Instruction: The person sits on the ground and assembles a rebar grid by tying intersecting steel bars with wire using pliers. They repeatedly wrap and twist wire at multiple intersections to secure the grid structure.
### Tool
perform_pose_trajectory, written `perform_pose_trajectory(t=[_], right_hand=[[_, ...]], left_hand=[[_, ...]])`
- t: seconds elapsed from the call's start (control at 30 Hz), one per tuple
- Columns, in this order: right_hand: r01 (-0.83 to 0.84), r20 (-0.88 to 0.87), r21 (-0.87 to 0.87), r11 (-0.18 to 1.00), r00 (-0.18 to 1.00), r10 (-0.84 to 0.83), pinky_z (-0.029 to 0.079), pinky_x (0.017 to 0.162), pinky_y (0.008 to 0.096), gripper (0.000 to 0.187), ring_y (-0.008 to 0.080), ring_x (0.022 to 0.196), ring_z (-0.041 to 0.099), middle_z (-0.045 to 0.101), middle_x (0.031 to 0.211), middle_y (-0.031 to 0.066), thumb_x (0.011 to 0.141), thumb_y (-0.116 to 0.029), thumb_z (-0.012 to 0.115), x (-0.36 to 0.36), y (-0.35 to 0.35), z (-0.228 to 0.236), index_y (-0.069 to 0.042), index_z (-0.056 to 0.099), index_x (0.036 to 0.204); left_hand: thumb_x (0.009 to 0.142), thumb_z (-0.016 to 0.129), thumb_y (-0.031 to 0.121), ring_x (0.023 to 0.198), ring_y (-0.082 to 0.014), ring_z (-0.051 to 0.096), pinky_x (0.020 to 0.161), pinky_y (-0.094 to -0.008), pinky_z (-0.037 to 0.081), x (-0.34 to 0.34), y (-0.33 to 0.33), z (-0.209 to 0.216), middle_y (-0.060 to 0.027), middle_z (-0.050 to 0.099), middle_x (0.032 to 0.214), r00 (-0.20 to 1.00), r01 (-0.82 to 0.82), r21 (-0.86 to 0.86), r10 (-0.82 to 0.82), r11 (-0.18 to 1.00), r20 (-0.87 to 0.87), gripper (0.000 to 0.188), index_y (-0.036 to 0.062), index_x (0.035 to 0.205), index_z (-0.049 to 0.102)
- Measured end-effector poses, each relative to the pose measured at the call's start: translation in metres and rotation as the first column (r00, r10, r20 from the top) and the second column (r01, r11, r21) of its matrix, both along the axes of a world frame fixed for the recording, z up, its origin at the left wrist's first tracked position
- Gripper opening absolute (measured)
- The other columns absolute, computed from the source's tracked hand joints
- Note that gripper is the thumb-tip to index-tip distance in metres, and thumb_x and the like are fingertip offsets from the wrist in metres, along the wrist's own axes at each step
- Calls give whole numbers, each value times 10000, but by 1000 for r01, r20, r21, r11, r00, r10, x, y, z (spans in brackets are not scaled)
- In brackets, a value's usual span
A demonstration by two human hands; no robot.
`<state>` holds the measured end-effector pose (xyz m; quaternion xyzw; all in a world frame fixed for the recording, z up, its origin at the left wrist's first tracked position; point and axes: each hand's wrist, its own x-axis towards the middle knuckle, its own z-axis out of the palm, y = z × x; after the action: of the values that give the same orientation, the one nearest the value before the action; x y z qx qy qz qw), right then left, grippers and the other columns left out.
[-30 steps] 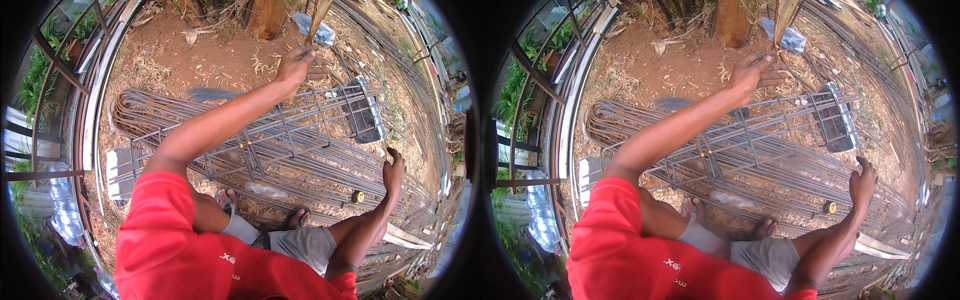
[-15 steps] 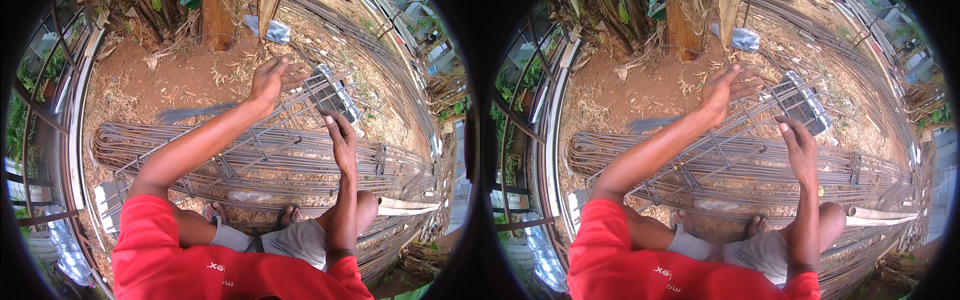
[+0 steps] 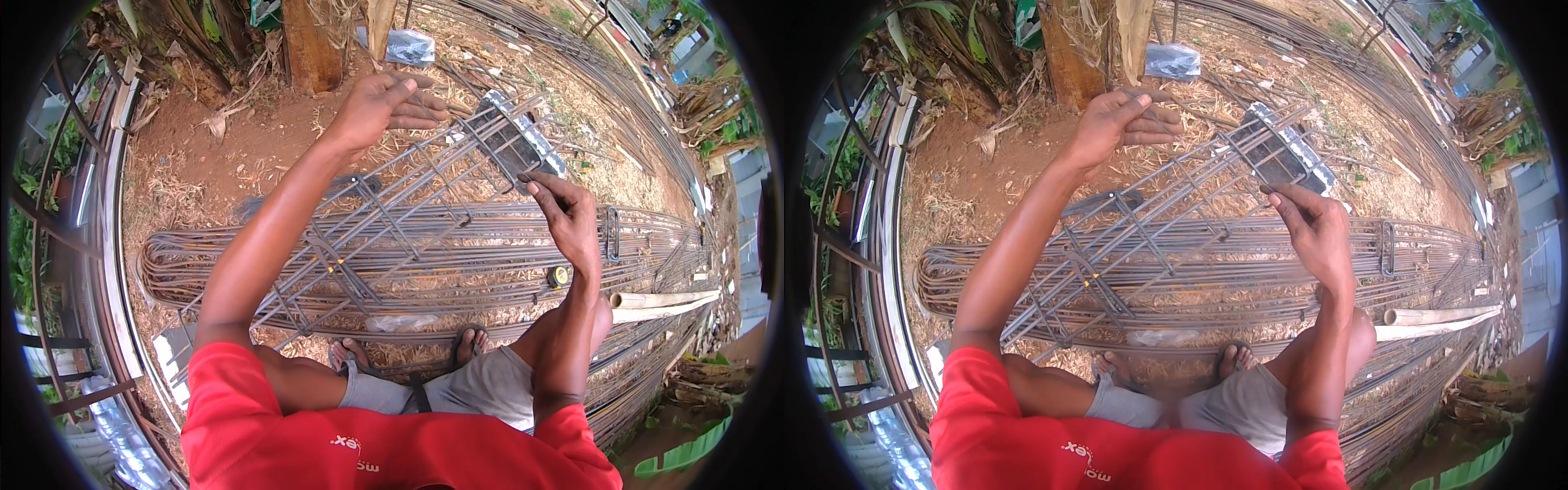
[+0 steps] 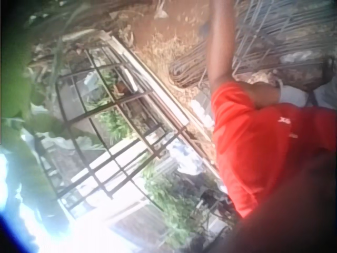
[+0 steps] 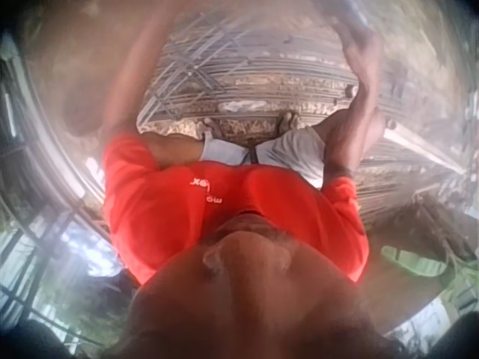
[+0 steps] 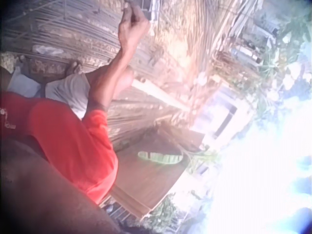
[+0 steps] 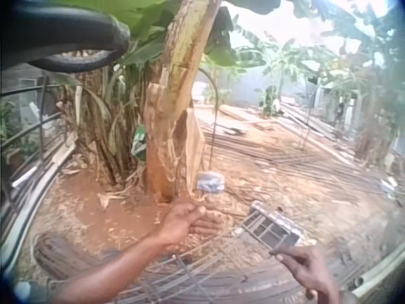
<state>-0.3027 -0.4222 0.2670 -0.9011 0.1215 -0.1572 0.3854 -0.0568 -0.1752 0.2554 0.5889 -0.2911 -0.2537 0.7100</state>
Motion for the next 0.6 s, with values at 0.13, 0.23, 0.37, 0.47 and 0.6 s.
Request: perform_pose_trajectory(t=[0.13,0.23,0.37,0.47,0.6], right_hand=[[66,-16,20,998,998,-66,560,800,322,267,150,873,715,825,992,124,1045,-206,736,-6,-15,6,-7,797,1213],[45,-49,-27,999,998,-47,453,697,273,272,62,785,548,728,903,4,1087,-212,692,-13,-29,12,6,782,1223],[134,-238,-69,989,960,-147,539,769,372,305,182,823,690,770,895,152,1066,-257,699,-17,-39,12,-22,766,1249],[124,-184,-122,985,972,-146,538,777,418,400,278,811,702,728,869,157,1050,-300,707,-13,-29,2,-61,693,1370],[-40,-132,-121,992,991,24,538,803,396,391,215,836,654,703,913,133,1065,-262,699,-3,-5,-13,-58,676,1398]], left_hand=[[1175,470,270,1163,-338,757,1020,-418,662,5,4,7,-288,711,1295,999,1,-69,-5,998,-54,472,-108,1448,543],[1172,480,289,1187,-340,748,1031,-421,657,9,11,13,-287,709,1305,999,-22,-19,22,1000,-35,507,-121,1467,527],[1171,490,297,1189,-336,747,1035,-420,655,-2,3,5,-275,714,1307,998,23,-16,-24,1000,-51,516,-117,1476,530],[1174,487,287,1147,-328,765,1014,-417,665,-22,-14,-7,-256,729,1288,994,2,-38,-6,999,-109,467,-76,1449,586],[1160,528,312,1169,-342,755,1002,-416,664,-51,-36,-19,-245,725,1307,985,79,-27,-82,996,-154,490,-79,1447,594]])
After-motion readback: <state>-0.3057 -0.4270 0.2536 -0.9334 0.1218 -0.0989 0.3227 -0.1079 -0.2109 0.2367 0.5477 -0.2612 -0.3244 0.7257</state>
